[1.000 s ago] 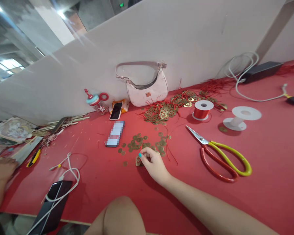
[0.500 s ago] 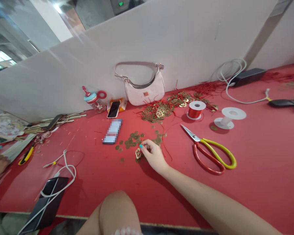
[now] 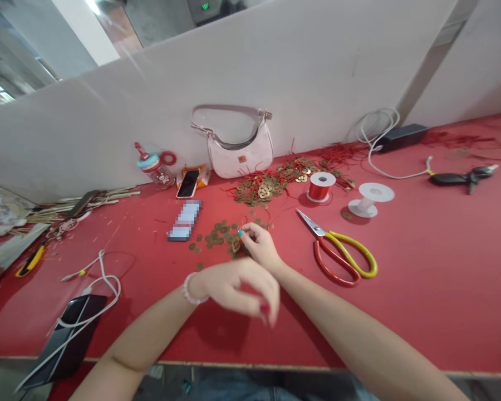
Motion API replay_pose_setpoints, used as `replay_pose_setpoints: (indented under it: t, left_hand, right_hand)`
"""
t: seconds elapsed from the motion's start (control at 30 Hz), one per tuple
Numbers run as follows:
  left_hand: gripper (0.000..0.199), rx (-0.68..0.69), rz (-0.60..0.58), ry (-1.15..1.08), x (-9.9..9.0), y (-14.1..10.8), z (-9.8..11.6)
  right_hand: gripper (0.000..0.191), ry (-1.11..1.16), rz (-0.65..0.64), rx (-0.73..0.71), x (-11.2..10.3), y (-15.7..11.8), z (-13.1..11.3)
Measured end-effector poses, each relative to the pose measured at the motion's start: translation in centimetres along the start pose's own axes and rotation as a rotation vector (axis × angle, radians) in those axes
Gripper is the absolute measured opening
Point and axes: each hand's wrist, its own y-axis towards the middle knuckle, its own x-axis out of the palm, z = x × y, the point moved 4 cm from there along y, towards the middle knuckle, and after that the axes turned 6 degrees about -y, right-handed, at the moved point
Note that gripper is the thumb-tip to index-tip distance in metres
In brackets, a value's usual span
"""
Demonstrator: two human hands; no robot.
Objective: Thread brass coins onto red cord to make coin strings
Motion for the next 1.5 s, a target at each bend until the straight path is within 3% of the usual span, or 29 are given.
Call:
replay_pose_setpoints:
  t: [0.07, 0.13, 0.2, 0.33, 0.6, 0.87, 1.07, 1.17, 1.5]
  left_hand:
    - [0.026, 0.002, 0.174, 0.009, -1.7, -0.2, -0.9]
    - [0.027, -0.01, 0.558, 0.042, -3.9, -1.0, -2.5]
    - [0.018, -0.058, 0.707, 0.101, -4.7, -1.5, -4.5]
    - [0.021, -0.086, 0.593, 0.163, -4.3, -1.0, -6.4]
    - [0.017, -0.116, 0.534, 0.144, -4.3, -0.7, -6.0]
    - [0.017, -0.096, 0.718, 0.177, -5.1, -1.3, -6.0]
    - [0.017, -0.109, 0.839, 0.151, -6.0, -1.9, -6.5]
    - [0.016, -0.099, 0.85, 0.156, -6.2, -1.9, -6.5]
    - [0.017, -0.078, 0.829, 0.181, -6.4, -1.7, -6.8]
  right_hand:
    - [0.025, 0.007, 0.012, -0.007, -0.3, 0.2, 0.3]
    - [0.026, 0.003, 0.026, -0.007, -0.4, 0.3, 0.4]
    - [0.026, -0.008, 0.019, -0.01, -0.3, 0.3, 0.3]
    - [0.023, 0.026, -0.027, -0.042, 0.0, -0.1, -0.4]
    - [0.021, 0.012, 0.033, -0.012, -0.2, -0.1, -0.3]
    - [0.021, -0.09, 0.055, -0.096, -0.9, 0.3, -0.5]
    - [0.014, -0.473, -0.078, -0.371, -0.9, -0.2, -1.3]
    - [0.02, -0.561, -0.085, -0.484, -0.8, -0.4, -1.6]
    - [0.02, -0.726, -0.06, -0.653, -0.9, -0.9, -1.7]
